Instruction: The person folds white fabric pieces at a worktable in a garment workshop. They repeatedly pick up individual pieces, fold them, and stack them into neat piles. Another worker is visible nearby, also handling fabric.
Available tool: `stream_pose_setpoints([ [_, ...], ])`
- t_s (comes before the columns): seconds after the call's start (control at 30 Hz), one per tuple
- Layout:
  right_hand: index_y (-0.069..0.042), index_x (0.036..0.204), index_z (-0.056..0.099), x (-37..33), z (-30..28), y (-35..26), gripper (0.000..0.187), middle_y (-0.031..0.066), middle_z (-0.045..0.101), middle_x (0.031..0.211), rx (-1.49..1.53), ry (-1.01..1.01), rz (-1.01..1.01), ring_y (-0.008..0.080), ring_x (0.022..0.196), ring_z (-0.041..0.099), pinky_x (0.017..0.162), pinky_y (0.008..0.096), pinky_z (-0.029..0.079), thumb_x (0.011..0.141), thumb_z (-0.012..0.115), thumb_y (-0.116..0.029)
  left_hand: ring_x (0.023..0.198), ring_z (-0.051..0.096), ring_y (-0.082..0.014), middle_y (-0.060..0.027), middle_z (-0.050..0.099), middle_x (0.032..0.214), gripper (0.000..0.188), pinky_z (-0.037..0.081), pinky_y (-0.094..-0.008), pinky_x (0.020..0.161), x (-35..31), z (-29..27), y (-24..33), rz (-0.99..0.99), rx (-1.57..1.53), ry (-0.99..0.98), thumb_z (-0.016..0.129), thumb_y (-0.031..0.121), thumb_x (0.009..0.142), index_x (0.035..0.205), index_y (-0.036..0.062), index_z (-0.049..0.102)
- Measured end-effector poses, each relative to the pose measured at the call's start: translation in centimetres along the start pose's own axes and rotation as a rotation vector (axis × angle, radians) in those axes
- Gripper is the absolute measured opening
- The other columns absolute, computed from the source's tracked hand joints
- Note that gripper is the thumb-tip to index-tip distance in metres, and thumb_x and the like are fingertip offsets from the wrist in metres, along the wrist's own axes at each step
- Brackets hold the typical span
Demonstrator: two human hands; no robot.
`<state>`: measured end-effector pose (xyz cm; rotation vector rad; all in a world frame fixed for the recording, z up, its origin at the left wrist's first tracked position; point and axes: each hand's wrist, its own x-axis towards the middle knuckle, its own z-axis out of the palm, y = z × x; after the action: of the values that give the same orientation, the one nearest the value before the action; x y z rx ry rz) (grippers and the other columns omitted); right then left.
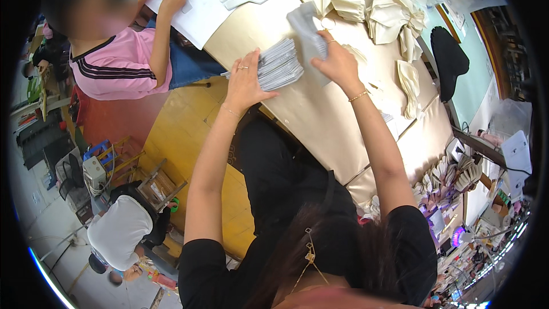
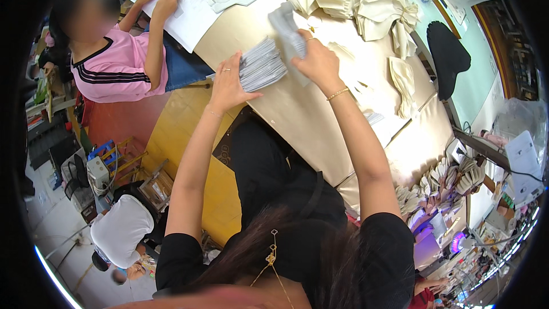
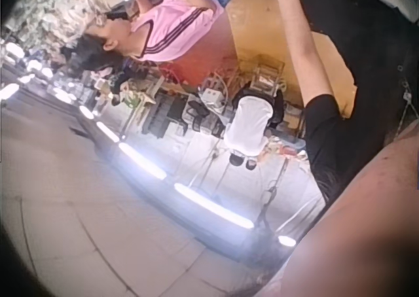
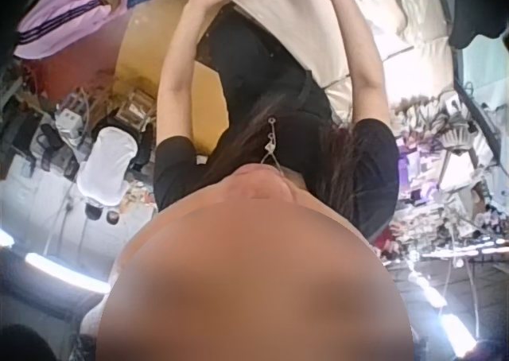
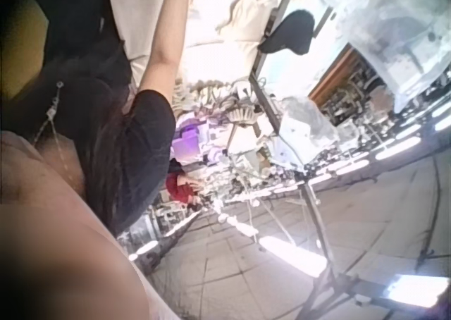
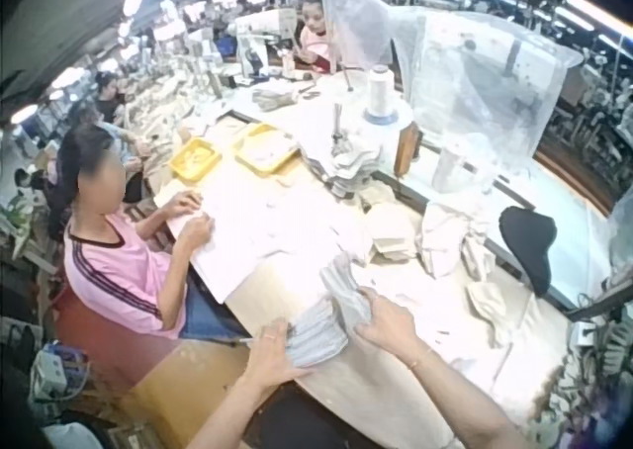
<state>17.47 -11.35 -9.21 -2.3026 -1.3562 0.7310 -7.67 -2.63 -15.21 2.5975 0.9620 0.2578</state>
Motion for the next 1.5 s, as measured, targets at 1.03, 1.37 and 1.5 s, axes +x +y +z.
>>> stream_pose_setpoints([
  [1.03, 0.004, 0.143, 0.041, -1.5, 4.1, 2.6, 0.071, 0.023, 0.041, 0.146, -0.354, 0.345, -0.415, 0.0392, 0.137, 0.037, 0.114, 0.048, 0.031, 0.085, 0.066, -0.027, 0.134, 0.045, -0.0275, -0.0186, 0.05, 0.138, 0.115, 0.026, -0.0519, 0.114, 0.0, 0.2, -1.0, -0.015, 0.09, 0.013, 0.084, 0.051, 0.059, 0.148, 0.0038, 0.027],
  [1.37, -0.008, 0.153, 0.028, -2.0, 7.2, -3.1, 0.069, 0.0106, 0.027, 0.16, -0.243, -0.023, -0.76, 0.032, 0.148, 0.022, 0.12, 0.0527, 0.012, 0.095, 0.055, -0.033, 0.137, 0.042, -0.0269, -0.0173, 0.049, 0.141, 0.12, 0.017, -0.0543, 0.117, 1.2, 0.0, -1.5, -0.029, 0.088, -0.003, 0.082, 0.058, 0.058, 0.148, 0.0028, 0.025],
  [1.5, -0.009, 0.156, 0.015, 0.1, 6.9, -2.2, 0.071, 0.0127, 0.021, 0.162, 0.223, -0.016, -0.519, 0.0302, 0.149, 0.018, 0.12, 0.0462, 0.011, 0.1, 0.045, -0.039, 0.139, 0.04, -0.0257, -0.016, 0.045, 0.145, 0.126, 0.013, -0.0573, 0.118, 1.1, 0.0, -1.3, -0.043, 0.096, -0.001, 0.083, 0.057, 0.056, 0.15, 0.0028, 0.02],
])
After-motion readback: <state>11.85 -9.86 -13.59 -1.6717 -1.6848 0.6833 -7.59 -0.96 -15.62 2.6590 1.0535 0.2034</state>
